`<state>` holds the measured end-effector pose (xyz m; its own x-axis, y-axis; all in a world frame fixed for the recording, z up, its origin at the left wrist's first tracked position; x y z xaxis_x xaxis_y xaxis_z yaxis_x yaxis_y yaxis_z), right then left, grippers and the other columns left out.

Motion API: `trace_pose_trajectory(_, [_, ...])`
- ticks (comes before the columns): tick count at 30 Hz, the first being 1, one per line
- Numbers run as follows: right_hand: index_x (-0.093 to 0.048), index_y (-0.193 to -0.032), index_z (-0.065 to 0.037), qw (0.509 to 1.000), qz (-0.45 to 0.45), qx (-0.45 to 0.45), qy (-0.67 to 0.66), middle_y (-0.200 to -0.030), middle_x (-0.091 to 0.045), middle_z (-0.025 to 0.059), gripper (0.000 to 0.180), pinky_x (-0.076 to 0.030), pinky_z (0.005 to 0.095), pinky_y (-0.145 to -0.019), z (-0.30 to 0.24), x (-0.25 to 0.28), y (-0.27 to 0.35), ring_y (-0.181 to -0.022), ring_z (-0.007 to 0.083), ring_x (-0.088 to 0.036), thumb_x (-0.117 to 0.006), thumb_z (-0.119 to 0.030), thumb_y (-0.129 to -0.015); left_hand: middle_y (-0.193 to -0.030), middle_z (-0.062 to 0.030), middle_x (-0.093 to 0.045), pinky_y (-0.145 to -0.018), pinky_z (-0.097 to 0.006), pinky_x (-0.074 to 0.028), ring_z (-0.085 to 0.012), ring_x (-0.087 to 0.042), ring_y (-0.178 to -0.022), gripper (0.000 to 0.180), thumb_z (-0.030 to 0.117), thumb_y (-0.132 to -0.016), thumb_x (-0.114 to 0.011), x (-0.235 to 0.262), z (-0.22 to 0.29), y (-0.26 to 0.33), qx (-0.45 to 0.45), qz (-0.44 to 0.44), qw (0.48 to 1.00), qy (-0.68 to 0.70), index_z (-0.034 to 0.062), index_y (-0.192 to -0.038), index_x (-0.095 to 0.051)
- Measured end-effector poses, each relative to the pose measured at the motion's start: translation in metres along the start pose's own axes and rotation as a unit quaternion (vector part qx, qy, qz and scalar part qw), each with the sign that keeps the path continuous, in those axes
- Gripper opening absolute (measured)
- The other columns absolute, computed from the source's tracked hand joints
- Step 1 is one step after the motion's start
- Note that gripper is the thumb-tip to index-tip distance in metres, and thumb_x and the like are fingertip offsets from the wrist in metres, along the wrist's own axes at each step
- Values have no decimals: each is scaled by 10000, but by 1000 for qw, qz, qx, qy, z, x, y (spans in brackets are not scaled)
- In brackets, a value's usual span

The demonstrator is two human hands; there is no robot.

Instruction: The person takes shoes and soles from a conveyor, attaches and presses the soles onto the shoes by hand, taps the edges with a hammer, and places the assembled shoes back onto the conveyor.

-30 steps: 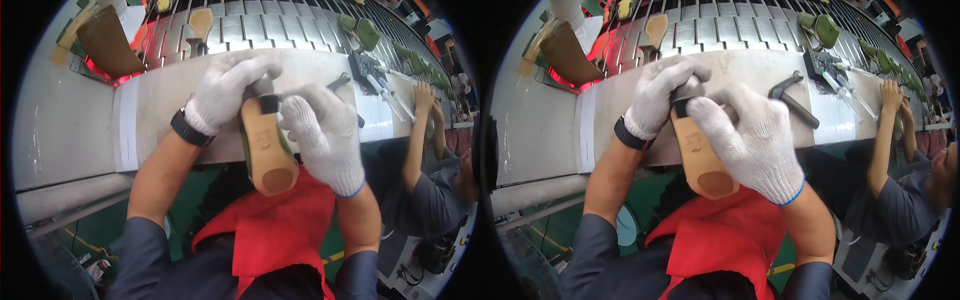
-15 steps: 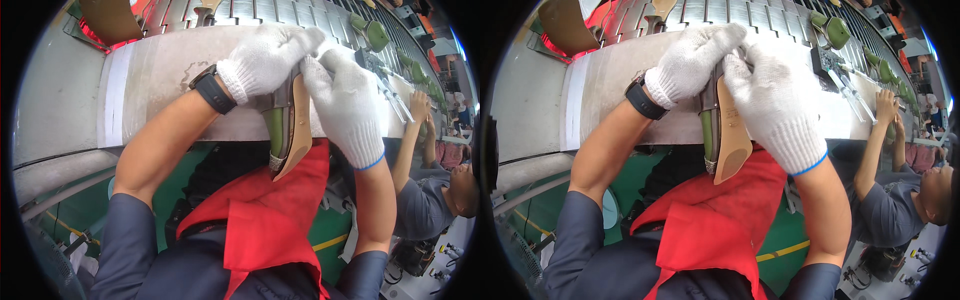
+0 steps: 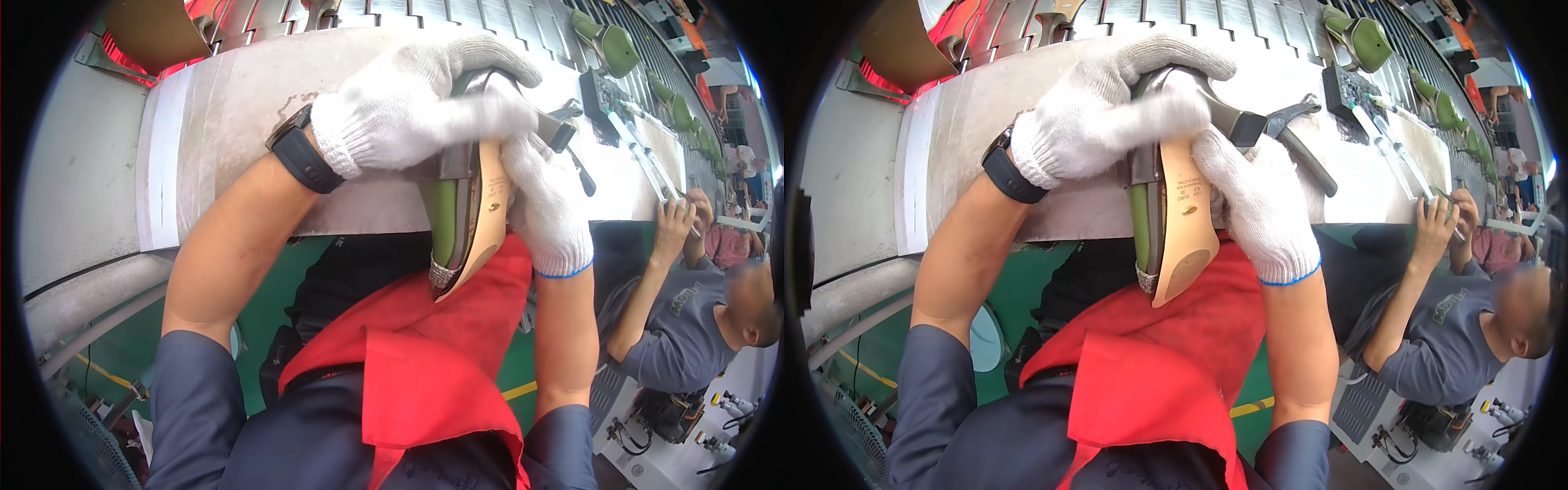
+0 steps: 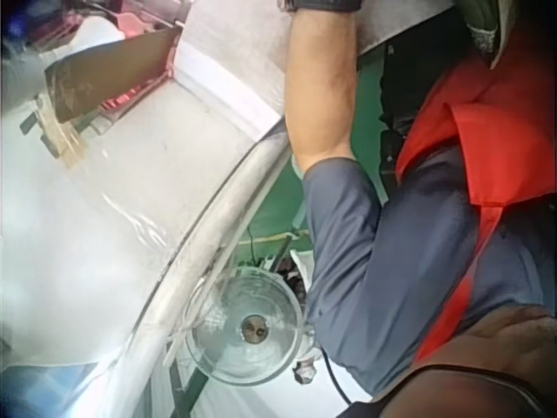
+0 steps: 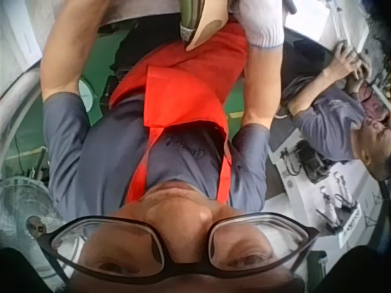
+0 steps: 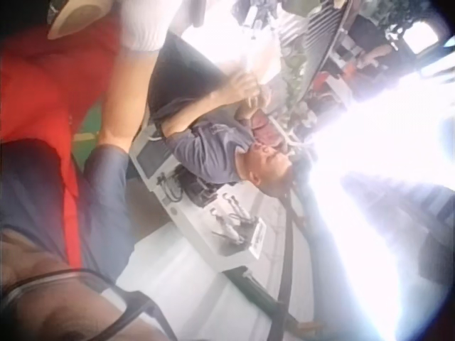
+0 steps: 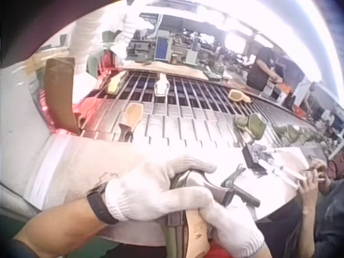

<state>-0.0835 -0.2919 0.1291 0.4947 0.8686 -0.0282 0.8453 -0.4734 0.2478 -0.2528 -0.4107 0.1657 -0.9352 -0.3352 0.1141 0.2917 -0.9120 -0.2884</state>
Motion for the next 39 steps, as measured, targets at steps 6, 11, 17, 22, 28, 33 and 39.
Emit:
trace_pose_trajectory(6, [-754, -1259, 48, 997, 42, -60, 13, -1008, -773, 52, 394, -571, 267, -709, 2, 14, 1, -836, 71, -678, -771, -294, -1063, -1335, -125, -735, -1141, -378, -519, -194, -679, -1258, 575, 267, -949, -866, 3, 4, -3, -117, -7, 970, -213, 34, -1447, -698])
trace_pose_trajectory(11, [-738, -1312, 28, 991, -14, 84, 108, -1042, -777, 64, 426, -595, 289, -772, -39, -10, 4, -882, 92, -701, -820, -255, -1004, -1276, -105, -709, -1076, -359, -521, -202, -666, -1152, 412, 241, -1109, -657, 1, -8, 0, -119, -4, 977, -175, 31, -1463, -683])
trace_pose_trajectory(17, [-729, -1340, 21, 982, -5, 81, 171, -1034, -783, 67, 456, -604, 295, -787, -41, -18, 6, -875, 102, -722, -837, -215, -965, -1139, -209, -731, -999, -483, -549, -400, -708, -1113, 384, 340, -1065, -689, -5, -12, -5, -185, 70, 961, -195, 61, -1325, -734])
trace_pose_trajectory(22, [-723, -1352, 22, 972, 22, 111, 207, -1039, -788, 56, 480, -592, 280, -753, -45, -15, 11, -830, 87, -703, -845, -224, -959, -1216, -174, -721, -1052, -445, -526, -340, -689, -1174, 364, 268, -1075, -681, -4, -11, -4, -169, 46, 961, -215, 61, -1373, -719])
trace_pose_trajectory(28, [-684, -1436, 28, 955, 23, 108, 275, -1030, -788, 59, 585, -580, 278, -735, -43, -15, 18, -789, 82, -674, -860, -256, -956, -1285, -142, -716, -1104, -401, -513, -275, -681, -1215, 384, 190, -1076, -688, -5, -6, 0, -148, 21, 964, -220, 53, -1435, -702])
trace_pose_trajectory(33, [-665, -1463, 29, 968, 20, 111, 225, -977, -761, 38, 620, -567, 270, -753, -33, -13, 19, -787, 86, -663, -866, -263, -954, -1270, -136, -712, -1071, -389, -532, -257, -685, -1183, 386, 191, -1081, -690, -6, -8, -2, -157, 28, 962, -222, 55, -1442, -697])
trace_pose_trajectory(39, [-562, -1554, 15, 980, 0, 89, 179, -1147, -750, 64, 758, -584, 302, -825, -33, -22, 29, -942, 111, -685, -899, -234, -922, -1274, -122, -706, -1046, -364, -539, -226, -681, -1171, 396, 194, -1093, -679, -3, -8, 0, -135, 16, 973, -187, 62, -1466, -682])
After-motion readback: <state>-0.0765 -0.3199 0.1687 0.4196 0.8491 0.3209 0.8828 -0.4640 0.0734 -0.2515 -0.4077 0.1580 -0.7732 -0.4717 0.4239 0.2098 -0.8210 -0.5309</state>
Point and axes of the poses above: each hand's wrist, its own y-axis away from the middle knuckle, its own x-axis out of the back of the hand, z = x × y, the point moved 4 cm from there along -y, towards the middle knuckle
